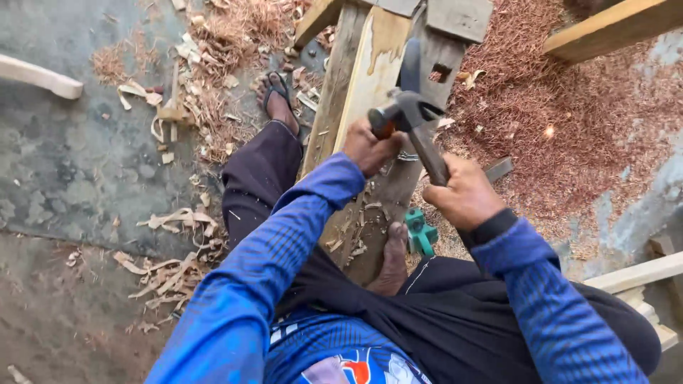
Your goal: Using a hammer and chisel to carve a rectangular slot into a wooden beam.
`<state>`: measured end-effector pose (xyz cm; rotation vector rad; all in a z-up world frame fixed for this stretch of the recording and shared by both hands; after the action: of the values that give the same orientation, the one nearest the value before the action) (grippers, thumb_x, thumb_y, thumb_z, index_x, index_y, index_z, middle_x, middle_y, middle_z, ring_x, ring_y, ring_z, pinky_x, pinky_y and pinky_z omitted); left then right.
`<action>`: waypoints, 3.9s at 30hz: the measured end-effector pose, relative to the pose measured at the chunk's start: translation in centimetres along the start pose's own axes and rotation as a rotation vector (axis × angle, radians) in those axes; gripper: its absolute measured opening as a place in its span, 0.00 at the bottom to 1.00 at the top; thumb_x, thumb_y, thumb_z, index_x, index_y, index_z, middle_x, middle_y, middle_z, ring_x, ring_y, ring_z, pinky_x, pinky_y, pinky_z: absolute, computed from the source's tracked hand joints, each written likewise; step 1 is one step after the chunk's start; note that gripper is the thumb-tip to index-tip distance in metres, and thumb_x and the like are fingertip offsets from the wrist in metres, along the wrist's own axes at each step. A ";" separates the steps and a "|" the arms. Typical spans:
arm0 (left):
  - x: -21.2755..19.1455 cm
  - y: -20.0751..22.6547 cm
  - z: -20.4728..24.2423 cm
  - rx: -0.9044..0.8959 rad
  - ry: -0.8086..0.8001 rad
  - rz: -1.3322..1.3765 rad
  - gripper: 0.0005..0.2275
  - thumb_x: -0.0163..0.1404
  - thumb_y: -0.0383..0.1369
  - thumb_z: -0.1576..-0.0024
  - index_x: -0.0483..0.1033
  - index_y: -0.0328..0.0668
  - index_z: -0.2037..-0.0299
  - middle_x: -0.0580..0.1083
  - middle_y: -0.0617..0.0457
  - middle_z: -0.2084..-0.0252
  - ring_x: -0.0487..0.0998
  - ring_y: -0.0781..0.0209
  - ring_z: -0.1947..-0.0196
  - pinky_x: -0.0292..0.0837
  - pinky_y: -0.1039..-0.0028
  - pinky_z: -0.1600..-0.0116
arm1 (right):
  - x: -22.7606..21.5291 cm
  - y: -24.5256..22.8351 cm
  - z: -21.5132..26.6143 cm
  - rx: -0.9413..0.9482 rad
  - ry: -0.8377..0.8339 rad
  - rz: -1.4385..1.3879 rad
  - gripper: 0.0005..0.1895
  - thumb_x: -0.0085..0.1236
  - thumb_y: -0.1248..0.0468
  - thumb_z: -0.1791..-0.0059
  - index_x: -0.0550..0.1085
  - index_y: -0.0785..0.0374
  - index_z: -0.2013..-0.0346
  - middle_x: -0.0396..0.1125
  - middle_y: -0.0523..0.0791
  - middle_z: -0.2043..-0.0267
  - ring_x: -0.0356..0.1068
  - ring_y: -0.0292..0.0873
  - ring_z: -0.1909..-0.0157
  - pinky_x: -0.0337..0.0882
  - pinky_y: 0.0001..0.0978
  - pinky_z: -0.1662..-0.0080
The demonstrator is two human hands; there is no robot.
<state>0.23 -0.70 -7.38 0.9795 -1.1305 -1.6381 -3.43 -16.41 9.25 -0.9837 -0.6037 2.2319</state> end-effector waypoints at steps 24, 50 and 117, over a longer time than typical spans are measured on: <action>-1.4 6.6 -3.6 0.147 0.094 0.408 0.11 0.64 0.36 0.45 0.75 0.39 0.67 0.75 0.58 0.71 0.76 0.70 0.70 0.76 0.74 0.63 | -2.1 -4.5 6.5 -0.338 0.413 -0.657 0.33 0.62 0.64 0.45 0.59 0.59 0.28 0.68 0.43 0.65 0.66 0.32 0.72 0.69 0.23 0.68; 0.7 3.2 -5.3 0.004 0.178 0.362 0.13 0.60 0.34 0.46 0.78 0.37 0.54 0.79 0.55 0.65 0.79 0.68 0.66 0.79 0.73 0.58 | -6.9 -2.3 -6.0 -0.180 0.015 0.680 0.26 0.50 0.69 0.45 0.63 0.57 0.32 0.68 0.45 0.56 0.65 0.40 0.60 0.67 0.32 0.55; -6.0 8.2 4.0 0.342 -0.049 -0.847 0.15 0.62 0.45 0.39 0.75 0.44 0.64 0.77 0.45 0.70 0.81 0.45 0.68 0.74 0.59 0.65 | -5.9 -8.9 14.5 -0.186 0.317 -1.080 0.17 0.60 0.66 0.48 0.68 0.66 0.47 0.65 0.43 0.72 0.65 0.34 0.78 0.69 0.28 0.77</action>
<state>0.16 4.48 2.27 1.8208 -1.1170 -2.1555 -8.33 -16.50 26.58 -0.7832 -0.9172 1.0651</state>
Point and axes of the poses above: each hand's wrist, its own z-axis away from the middle knuckle, its own x-axis out of the palm, y = z × x, the point moved 6 cm from there along -z, towards the middle knuckle
